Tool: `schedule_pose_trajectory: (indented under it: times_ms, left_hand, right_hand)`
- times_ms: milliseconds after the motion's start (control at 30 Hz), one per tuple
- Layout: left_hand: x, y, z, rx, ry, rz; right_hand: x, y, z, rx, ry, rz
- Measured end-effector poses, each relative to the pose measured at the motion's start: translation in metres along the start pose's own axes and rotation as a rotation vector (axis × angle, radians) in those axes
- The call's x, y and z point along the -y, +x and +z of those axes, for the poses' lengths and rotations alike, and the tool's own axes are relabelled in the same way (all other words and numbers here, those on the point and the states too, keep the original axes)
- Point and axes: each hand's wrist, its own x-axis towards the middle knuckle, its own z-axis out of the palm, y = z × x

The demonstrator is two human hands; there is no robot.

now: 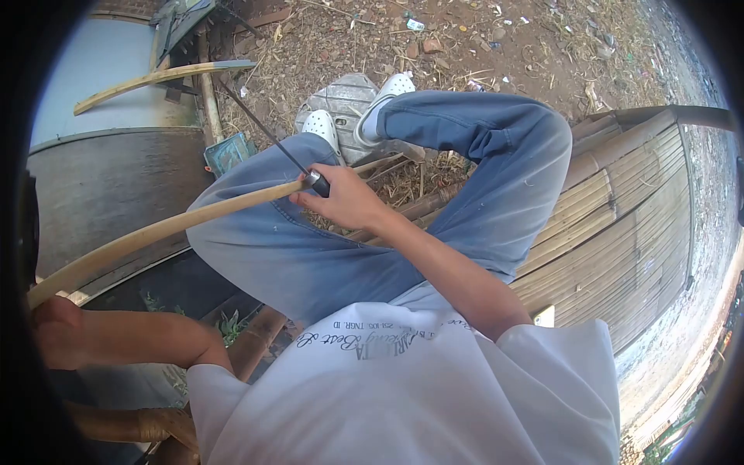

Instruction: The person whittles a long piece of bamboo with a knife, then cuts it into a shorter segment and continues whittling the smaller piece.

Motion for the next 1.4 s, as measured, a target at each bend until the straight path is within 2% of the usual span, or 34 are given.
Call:
schedule_pose_trajectory:
  times_ms: [67, 133, 167, 233, 300, 333, 433, 567, 667, 767, 933, 1000, 1133, 1233, 1300, 1333, 1400]
  left_hand:
    - [-0.001, 0.003, 0.0, 0.034, -0.09, 0.001]
    - [0.002, -0.005, -0.002, 0.037, -0.258, -0.152]
    - [0.011, -0.012, -0.01, 0.039, -0.261, -0.154]
    - [0.037, -0.041, -0.032, 0.011, -0.419, -0.336]
    - [0.033, -0.106, 0.001, -0.086, -0.355, -0.445]
    - [0.026, -0.134, 0.017, -0.058, -0.292, -0.502]
    - [0.011, -0.198, 0.045, 0.084, -0.125, -0.613]
    - [0.003, -0.22, 0.053, 0.063, -0.044, -0.607]
    - [-0.006, -0.193, 0.058, -0.097, -0.118, -0.695]
    - [-0.005, -0.176, 0.056, -0.177, -0.017, -0.65]
    - [-0.008, -0.168, 0.064, -0.306, -0.063, -0.569]
    - [-0.009, -0.168, 0.064, -0.319, -0.097, -0.465]
    - [-0.005, -0.168, 0.061, -0.332, -0.164, -0.424]
    - [0.001, -0.174, 0.054, -0.257, -0.19, -0.379]
    - [0.006, -0.187, 0.06, -0.233, -0.379, -0.358]
    - [0.011, -0.194, 0.062, -0.234, -0.367, -0.351]
    - [0.019, -0.207, 0.067, -0.285, -0.382, -0.429]
  right_hand:
    - [0.002, -0.004, 0.01, -0.05, -0.054, -0.091]
    - [0.03, -0.009, 0.01, -0.005, -0.02, -0.083]
    - [0.04, -0.009, 0.01, 0.044, 0.013, -0.079]
    - [0.056, -0.008, 0.015, 0.027, 0.021, -0.137]
    - [0.071, -0.006, 0.017, 0.038, -0.047, -0.197]
    - [0.074, -0.005, 0.019, 0.023, -0.049, -0.297]
    - [0.092, -0.007, 0.027, -0.019, -0.08, -0.402]
    - [0.123, -0.013, 0.037, -0.019, -0.115, -0.385]
    - [0.141, -0.014, 0.05, -0.018, -0.106, -0.394]
    - [0.156, -0.014, 0.059, -0.037, -0.088, -0.448]
    - [0.158, -0.02, 0.064, -0.094, -0.168, -0.491]
    - [0.156, -0.029, 0.05, 0.002, -0.149, -0.406]
    - [0.131, -0.043, 0.031, 0.003, -0.128, -0.405]
    - [0.108, -0.052, 0.014, -0.076, -0.124, -0.123]
    - [0.098, -0.055, 0.0, -0.122, -0.151, 0.02]
    - [0.094, -0.056, -0.006, -0.142, -0.153, 0.085]
    - [0.082, -0.058, -0.011, -0.17, -0.158, 0.113]
